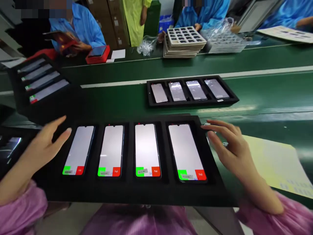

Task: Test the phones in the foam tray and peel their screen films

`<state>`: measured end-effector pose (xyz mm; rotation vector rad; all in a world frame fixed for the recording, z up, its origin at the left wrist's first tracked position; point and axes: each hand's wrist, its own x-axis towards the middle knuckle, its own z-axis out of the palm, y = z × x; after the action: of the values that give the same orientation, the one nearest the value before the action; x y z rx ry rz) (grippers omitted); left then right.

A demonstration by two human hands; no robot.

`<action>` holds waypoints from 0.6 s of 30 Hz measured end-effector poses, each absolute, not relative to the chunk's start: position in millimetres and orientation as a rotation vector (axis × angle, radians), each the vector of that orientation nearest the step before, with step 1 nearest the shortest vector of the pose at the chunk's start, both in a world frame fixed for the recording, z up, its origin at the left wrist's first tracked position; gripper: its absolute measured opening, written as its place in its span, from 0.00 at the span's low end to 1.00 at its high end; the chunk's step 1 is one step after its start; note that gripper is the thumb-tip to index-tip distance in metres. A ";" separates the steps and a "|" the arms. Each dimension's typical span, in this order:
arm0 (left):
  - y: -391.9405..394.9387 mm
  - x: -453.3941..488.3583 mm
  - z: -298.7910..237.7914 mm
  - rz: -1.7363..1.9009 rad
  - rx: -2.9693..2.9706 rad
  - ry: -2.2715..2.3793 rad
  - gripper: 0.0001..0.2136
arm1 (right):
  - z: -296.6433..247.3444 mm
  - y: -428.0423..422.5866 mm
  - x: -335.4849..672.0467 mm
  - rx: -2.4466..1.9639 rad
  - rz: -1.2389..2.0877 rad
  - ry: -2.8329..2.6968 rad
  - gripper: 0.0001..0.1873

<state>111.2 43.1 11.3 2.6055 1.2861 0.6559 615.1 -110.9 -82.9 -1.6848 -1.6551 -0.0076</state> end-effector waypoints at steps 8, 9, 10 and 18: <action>34.7 323.7 -11.2 0.136 2.881 1.015 0.18 | -73.7 -45.8 637.0 -1.585 -0.017 -2.145 0.23; 32.1 338.5 -20.2 0.155 2.866 1.056 0.18 | -76.9 -48.2 645.8 -1.563 -0.045 -2.168 0.24; 29.5 347.1 -27.3 0.173 2.836 1.076 0.18 | -79.2 -51.8 653.0 -1.542 -0.067 -2.193 0.25; 24.9 338.2 -4.0 0.111 2.652 0.998 0.17 | -77.4 -63.1 634.9 -1.568 -0.169 -2.108 0.23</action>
<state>338.2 24.9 -4.0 2.6518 0.9977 0.1112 634.9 -63.1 -77.4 -1.5678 -2.1080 -0.1686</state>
